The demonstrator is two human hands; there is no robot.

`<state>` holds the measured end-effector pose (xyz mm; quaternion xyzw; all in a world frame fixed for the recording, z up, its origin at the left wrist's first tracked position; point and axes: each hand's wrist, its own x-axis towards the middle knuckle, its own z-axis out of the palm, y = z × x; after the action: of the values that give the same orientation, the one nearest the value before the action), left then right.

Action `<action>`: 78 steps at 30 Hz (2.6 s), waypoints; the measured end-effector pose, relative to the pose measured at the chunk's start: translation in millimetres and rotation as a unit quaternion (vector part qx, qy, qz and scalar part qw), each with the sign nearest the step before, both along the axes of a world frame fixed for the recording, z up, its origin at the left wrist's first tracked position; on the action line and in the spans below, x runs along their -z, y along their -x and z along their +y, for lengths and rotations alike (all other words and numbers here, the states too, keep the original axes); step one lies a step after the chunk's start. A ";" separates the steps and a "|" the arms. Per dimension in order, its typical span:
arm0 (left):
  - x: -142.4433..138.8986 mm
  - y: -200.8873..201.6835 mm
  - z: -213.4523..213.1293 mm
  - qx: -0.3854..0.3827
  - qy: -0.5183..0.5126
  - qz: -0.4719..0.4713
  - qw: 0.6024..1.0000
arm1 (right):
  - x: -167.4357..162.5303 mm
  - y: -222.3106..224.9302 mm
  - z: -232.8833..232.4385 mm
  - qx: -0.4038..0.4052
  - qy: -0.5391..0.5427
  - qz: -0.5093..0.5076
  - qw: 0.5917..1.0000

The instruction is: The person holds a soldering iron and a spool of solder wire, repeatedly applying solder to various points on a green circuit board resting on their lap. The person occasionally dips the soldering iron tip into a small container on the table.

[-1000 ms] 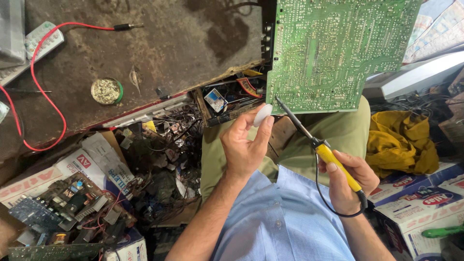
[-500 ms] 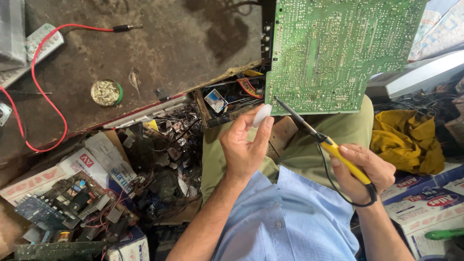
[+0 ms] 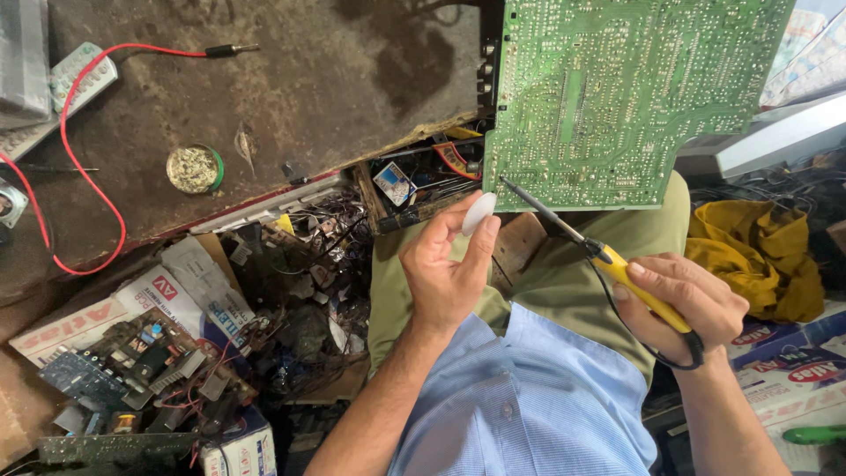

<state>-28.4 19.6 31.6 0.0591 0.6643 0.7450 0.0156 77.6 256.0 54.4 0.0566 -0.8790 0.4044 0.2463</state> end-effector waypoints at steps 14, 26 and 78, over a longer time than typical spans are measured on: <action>-18.0 10.0 -54.2 0.070 -0.080 -0.120 0.987 | -44.3 -29.1 15.9 0.042 0.204 -0.148 0.967; -40.9 -63.8 -341.2 0.241 0.462 -0.350 0.778 | -64.7 -61.6 40.6 0.006 0.211 -0.174 0.962; -19.6 1.3 12.0 0.003 0.042 -0.020 0.999 | -37.7 -26.8 -22.7 0.042 0.015 -0.015 0.999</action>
<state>-29.7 31.6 51.2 0.0454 0.6944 0.7174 0.0332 104.4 233.3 92.1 0.0102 -0.8779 0.4080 0.2507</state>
